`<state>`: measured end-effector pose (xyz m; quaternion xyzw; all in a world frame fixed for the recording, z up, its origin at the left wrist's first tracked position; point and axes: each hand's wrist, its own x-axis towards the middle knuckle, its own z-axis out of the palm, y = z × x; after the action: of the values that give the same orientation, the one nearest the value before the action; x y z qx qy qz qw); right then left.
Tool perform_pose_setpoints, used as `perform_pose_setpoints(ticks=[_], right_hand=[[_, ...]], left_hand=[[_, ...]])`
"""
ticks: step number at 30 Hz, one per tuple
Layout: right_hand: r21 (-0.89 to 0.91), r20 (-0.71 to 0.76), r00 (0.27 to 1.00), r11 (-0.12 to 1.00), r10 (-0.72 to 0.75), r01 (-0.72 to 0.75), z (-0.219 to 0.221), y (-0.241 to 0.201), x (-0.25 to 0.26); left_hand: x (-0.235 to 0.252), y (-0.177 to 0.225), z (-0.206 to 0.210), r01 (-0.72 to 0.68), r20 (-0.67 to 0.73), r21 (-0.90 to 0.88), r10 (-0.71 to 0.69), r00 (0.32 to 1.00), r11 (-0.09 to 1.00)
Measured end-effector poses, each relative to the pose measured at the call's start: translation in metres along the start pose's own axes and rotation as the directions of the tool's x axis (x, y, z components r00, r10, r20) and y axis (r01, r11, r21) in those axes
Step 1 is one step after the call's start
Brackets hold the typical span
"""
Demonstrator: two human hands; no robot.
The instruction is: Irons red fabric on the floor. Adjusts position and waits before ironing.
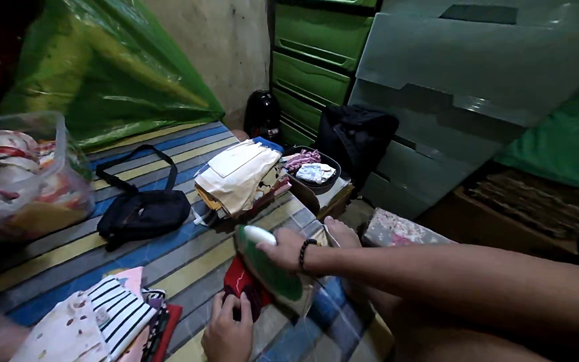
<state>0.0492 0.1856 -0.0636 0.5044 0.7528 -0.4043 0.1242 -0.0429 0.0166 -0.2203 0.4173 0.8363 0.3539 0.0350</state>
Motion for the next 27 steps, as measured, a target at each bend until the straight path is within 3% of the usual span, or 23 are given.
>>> perform_pose_setpoints(ticks=[5,12,15,19,21,24,27], right_hand=[[-0.204,0.144,0.975,0.959,-0.169,0.197,0.020,-0.005,0.006],[-0.241,-0.091,0.996,0.971,-0.019,-0.003,-0.027,0.010,0.038],[-0.302,-0.114,0.991,0.953,-0.069,0.031,-0.034,0.019,0.046],[-0.214,-0.025,0.990,0.968,-0.140,0.131,-0.025,0.012,0.028],[-0.163,0.100,0.985,0.974,-0.139,0.154,-0.019,0.000,0.008],[-0.245,0.230,0.936,0.915,-0.267,0.321,0.002,0.009,0.004],[-0.322,0.233,0.936,0.887,-0.265,0.332,0.004,0.027,0.013]], left_hand=[[0.002,0.002,-0.003,0.015,0.017,-0.017,-0.014,1.000,1.000],[0.002,0.002,-0.004,0.010,0.028,-0.042,-0.009,1.000,0.999],[0.002,-0.001,-0.003,0.019,0.036,-0.048,-0.017,0.999,0.999],[0.003,-0.001,-0.004,0.029,0.021,-0.058,-0.028,0.999,0.998],[0.002,0.001,-0.009,0.033,0.047,-0.079,-0.030,0.998,0.996],[0.003,-0.002,-0.009,0.033,0.077,-0.084,-0.026,0.997,0.996],[0.004,-0.002,-0.007,0.011,0.053,-0.066,-0.008,0.999,0.998]])
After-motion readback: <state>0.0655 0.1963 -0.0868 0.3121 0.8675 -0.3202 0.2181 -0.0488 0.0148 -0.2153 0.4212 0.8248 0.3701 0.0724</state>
